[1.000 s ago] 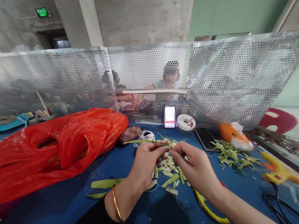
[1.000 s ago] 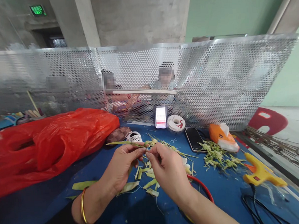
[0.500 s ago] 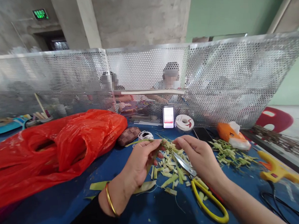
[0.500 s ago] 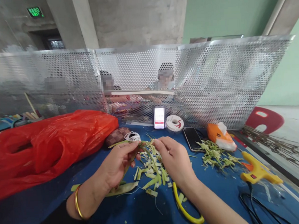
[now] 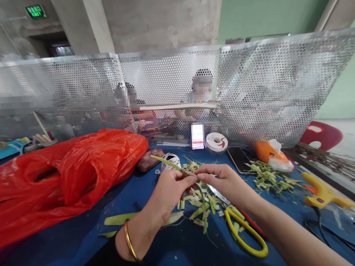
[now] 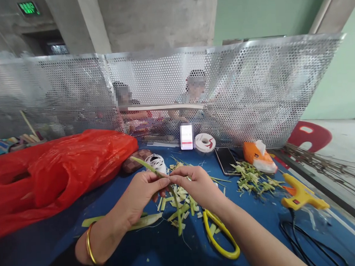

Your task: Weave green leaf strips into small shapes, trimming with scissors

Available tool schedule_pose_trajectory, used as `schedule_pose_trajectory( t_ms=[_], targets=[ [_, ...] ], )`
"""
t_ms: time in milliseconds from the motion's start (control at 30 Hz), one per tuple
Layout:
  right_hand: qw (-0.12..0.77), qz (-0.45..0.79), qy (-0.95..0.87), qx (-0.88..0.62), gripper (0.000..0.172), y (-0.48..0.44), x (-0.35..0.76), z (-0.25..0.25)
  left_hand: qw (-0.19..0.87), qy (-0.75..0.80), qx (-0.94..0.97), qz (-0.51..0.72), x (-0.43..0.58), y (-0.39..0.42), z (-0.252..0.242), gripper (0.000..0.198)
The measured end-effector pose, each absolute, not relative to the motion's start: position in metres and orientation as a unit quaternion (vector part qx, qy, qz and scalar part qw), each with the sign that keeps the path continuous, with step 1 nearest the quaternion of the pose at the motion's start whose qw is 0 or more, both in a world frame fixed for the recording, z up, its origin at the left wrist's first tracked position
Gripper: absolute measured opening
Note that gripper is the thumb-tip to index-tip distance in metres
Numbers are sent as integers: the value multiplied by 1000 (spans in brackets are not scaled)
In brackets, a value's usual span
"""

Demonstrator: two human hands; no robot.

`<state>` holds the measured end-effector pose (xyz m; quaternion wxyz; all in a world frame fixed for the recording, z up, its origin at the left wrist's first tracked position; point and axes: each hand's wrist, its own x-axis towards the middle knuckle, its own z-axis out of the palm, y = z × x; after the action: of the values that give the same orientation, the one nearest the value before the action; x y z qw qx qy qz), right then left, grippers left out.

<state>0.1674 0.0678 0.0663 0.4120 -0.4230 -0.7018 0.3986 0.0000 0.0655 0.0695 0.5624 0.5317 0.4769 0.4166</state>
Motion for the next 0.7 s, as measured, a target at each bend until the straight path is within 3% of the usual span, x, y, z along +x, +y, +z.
schedule_pose_trajectory(
  t_ms=[133,333,567,700],
  targets=[
    [406,343,-720,-447,12,67,170,73,564,488,520,416,-1,66,70,13],
    [419,319,-703,-479,11,64,170,73,632,440,501,395,-1,64,72,30],
    [422,174,-742,-491,11,62,167,69,618,460,496,401,-2,67,67,16],
    [405,157,-755,-491,11,63,166,66,649,438,485,391,-1,65,70,24]
  ],
)
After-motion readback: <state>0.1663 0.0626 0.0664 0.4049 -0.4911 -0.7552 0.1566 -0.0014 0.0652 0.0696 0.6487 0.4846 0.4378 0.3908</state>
